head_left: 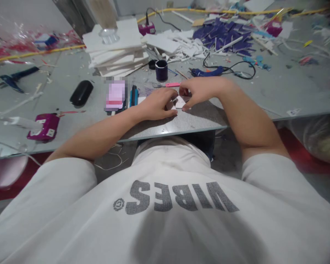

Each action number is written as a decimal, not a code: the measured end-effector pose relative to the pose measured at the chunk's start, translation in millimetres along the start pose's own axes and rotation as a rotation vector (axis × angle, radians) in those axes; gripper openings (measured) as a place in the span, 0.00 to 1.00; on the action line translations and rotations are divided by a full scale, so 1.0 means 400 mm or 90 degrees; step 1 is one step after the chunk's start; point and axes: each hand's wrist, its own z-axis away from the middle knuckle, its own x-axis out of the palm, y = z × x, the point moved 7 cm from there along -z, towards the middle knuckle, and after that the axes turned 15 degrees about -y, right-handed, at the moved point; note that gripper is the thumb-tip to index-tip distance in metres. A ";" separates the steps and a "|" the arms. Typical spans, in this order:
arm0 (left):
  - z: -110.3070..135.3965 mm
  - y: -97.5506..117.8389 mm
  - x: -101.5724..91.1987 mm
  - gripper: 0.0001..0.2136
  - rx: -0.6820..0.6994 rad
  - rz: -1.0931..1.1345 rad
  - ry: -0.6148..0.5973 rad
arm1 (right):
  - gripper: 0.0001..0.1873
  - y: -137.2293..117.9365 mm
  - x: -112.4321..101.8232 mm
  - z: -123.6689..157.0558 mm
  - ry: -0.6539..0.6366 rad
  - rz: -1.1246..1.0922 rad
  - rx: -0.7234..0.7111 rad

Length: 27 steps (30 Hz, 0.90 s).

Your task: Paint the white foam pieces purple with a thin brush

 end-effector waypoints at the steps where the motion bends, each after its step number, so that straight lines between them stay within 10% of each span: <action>1: -0.004 -0.003 0.000 0.24 -0.008 -0.005 0.004 | 0.38 0.001 -0.001 -0.001 0.001 -0.006 -0.006; 27: -0.036 -0.030 0.002 0.12 -0.067 0.034 0.044 | 0.29 -0.058 -0.009 0.036 -0.087 -0.029 0.006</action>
